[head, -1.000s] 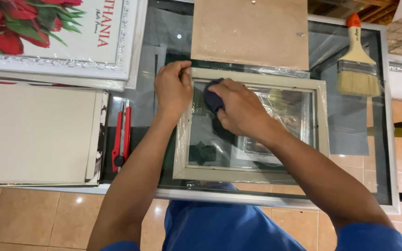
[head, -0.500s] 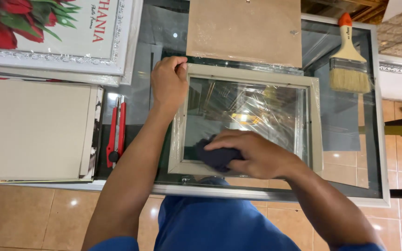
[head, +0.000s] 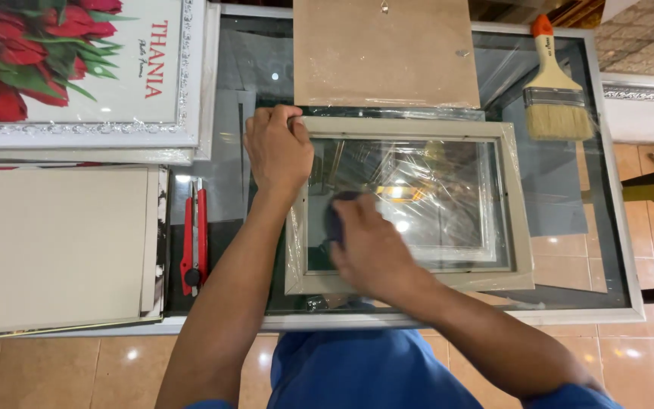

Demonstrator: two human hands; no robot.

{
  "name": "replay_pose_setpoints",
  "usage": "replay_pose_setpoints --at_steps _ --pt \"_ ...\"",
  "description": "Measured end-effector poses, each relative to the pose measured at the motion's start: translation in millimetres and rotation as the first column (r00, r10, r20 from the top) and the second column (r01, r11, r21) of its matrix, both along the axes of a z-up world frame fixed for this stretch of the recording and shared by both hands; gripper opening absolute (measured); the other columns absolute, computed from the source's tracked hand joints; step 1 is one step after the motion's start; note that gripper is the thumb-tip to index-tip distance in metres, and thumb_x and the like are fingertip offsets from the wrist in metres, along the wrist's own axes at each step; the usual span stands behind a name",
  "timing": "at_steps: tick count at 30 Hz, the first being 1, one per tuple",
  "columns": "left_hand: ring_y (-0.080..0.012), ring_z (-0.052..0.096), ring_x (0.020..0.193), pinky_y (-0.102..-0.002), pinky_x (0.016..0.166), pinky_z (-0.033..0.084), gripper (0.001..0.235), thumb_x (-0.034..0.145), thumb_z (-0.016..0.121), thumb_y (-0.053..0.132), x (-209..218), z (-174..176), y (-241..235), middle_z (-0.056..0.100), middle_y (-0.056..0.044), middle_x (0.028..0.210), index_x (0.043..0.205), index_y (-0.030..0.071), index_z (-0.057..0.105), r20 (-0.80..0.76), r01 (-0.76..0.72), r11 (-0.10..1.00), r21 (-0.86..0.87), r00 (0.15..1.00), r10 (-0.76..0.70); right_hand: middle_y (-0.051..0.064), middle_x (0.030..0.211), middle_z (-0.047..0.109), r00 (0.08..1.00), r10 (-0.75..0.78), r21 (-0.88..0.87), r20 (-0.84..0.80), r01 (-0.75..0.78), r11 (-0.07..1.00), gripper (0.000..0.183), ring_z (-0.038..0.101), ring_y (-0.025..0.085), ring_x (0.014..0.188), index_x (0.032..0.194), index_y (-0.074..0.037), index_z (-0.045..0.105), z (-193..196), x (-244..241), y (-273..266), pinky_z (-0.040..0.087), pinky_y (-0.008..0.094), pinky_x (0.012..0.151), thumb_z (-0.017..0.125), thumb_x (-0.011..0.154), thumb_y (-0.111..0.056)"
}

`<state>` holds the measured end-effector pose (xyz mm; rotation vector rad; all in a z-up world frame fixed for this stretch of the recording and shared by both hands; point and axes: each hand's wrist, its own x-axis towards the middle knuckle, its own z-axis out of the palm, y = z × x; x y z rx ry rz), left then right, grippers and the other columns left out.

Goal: Cleaning a picture frame and its glass surface using a brush and a cloth.

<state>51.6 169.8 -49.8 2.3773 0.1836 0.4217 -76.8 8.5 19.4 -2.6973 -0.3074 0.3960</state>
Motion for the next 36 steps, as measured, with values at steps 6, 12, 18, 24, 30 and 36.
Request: replay_pose_setpoints --at_steps 6,12,18,24,30,36 --pt "-0.0320 0.058 0.111 -0.044 0.095 0.042 0.016 0.095 0.065 0.030 3 1 8 0.062 -0.008 0.109 0.104 0.019 0.071 -0.050 0.054 0.998 -0.031 0.997 -0.055 0.024 0.118 0.064 0.997 -0.061 0.437 -0.056 0.079 0.896 0.059 0.066 0.051 0.110 0.137 -0.011 0.062 21 14 -36 0.055 0.055 0.088 0.074 0.080 -0.019" --pt "-0.0287 0.060 0.101 -0.041 0.091 0.045 0.008 0.094 0.069 0.025 2 4 18 0.062 -0.006 0.099 0.098 0.020 0.073 0.034 0.126 0.984 -0.123 0.992 -0.123 0.024 0.116 0.067 0.863 -0.503 0.169 0.050 0.489 0.856 0.059 0.067 0.043 0.105 0.137 -0.011 0.068 2 26 -171 0.056 0.047 0.082 0.080 0.081 -0.020" --pt "-0.0299 0.061 0.100 -0.043 0.091 0.046 0.009 0.093 0.069 0.029 4 -8 19 0.063 -0.006 0.097 0.096 0.022 0.072 0.078 0.101 0.994 -0.038 0.992 -0.098 0.022 0.120 0.061 0.984 -0.106 0.056 0.145 0.099 0.994 0.063 0.066 0.048 0.111 0.137 -0.004 0.057 -5 43 -26 0.055 0.055 0.094 0.075 0.080 -0.024" --pt "-0.0313 0.062 0.101 -0.044 0.092 0.047 0.009 0.092 0.072 0.031 11 -16 20 0.063 -0.006 0.097 0.097 0.023 0.074 0.088 0.122 0.993 0.003 0.989 -0.122 0.018 0.117 0.060 0.997 -0.048 0.114 0.067 0.040 0.993 0.055 0.067 0.046 0.109 0.134 -0.008 0.059 -4 66 -11 0.056 0.054 0.090 0.071 0.083 -0.024" --pt "-0.0325 0.061 0.102 -0.045 0.093 0.045 0.009 0.094 0.072 0.026 8 -7 17 0.064 -0.008 0.099 0.100 0.019 0.075 0.073 0.120 0.993 -0.018 0.990 -0.118 0.013 0.115 0.070 0.889 -0.400 -0.080 0.224 0.426 0.901 0.046 0.068 0.039 0.110 0.128 -0.024 0.071 -36 65 -193 0.054 0.049 0.093 0.074 0.082 -0.029" --pt "-0.0338 0.062 0.098 -0.046 0.087 0.047 0.008 0.093 0.073 0.025 7 -11 18 0.063 -0.008 0.096 0.096 0.018 0.074 0.103 0.113 0.994 -0.006 0.988 -0.112 0.023 0.120 0.066 0.953 -0.249 -0.004 0.170 0.254 0.967 0.057 0.064 0.045 0.116 0.134 -0.009 0.065 1 62 -97 0.052 0.054 0.098 0.079 0.083 -0.028"
